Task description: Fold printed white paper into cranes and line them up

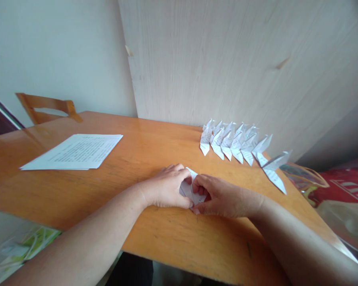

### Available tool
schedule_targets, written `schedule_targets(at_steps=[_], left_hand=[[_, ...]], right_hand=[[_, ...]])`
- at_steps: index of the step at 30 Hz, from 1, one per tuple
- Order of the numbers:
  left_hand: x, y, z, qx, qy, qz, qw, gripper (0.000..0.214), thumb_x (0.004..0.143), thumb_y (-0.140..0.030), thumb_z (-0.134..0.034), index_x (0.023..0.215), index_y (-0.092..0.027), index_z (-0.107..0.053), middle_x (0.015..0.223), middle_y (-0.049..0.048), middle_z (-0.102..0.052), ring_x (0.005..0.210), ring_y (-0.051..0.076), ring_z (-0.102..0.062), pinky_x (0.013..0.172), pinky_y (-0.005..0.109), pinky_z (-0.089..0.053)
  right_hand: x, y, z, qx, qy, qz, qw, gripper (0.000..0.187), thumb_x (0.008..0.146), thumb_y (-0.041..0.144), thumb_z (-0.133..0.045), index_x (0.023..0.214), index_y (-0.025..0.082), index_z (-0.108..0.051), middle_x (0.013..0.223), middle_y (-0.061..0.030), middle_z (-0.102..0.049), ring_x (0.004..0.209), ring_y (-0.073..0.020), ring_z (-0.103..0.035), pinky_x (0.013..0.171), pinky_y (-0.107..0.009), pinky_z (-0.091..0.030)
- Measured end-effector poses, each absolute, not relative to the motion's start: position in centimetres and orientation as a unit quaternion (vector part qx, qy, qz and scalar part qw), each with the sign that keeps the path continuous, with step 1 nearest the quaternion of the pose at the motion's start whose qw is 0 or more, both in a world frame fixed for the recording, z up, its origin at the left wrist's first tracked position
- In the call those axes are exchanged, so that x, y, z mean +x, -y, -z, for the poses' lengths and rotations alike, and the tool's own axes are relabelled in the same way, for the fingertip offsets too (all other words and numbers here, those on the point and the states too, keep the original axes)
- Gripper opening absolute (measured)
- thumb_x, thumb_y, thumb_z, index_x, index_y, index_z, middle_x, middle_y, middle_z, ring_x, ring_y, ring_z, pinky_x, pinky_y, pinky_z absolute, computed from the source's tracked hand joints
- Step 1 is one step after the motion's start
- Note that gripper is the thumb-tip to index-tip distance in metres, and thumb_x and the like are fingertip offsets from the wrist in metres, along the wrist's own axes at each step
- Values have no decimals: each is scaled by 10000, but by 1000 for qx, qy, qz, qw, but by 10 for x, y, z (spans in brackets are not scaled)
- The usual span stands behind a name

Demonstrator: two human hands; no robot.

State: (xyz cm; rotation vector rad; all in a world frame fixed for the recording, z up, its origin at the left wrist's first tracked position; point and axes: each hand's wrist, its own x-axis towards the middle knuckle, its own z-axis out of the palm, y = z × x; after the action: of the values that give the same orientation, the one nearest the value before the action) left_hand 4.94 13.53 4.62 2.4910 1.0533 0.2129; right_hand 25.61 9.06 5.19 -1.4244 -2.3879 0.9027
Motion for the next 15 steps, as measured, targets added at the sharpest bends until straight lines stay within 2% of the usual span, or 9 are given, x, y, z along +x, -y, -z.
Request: schedule_targets(at_steps=[9, 15], left_hand=[[44, -148, -40, 881, -370, -88, 282, 425, 662, -384, -769, 1053, -274, -644, 1062, 21, -583, 978, 240, -569, 806, 306, -447], [41, -153, -44, 867, -352, -91, 339, 330, 717, -255, -708, 1043, -251, -656, 1084, 16, -593, 1025, 216, -579, 847, 288, -456]], right_hand=[[255, -89, -53, -494, 804, -314, 101, 279, 731, 325, -726, 912, 212, -547, 893, -2, -601, 736, -146, -510, 621, -268, -377], [255, -90, -51, -492, 807, -309, 104, 282, 722, 313, -732, 908, 215, -543, 926, -3, -597, 762, -149, -507, 640, -267, -377]])
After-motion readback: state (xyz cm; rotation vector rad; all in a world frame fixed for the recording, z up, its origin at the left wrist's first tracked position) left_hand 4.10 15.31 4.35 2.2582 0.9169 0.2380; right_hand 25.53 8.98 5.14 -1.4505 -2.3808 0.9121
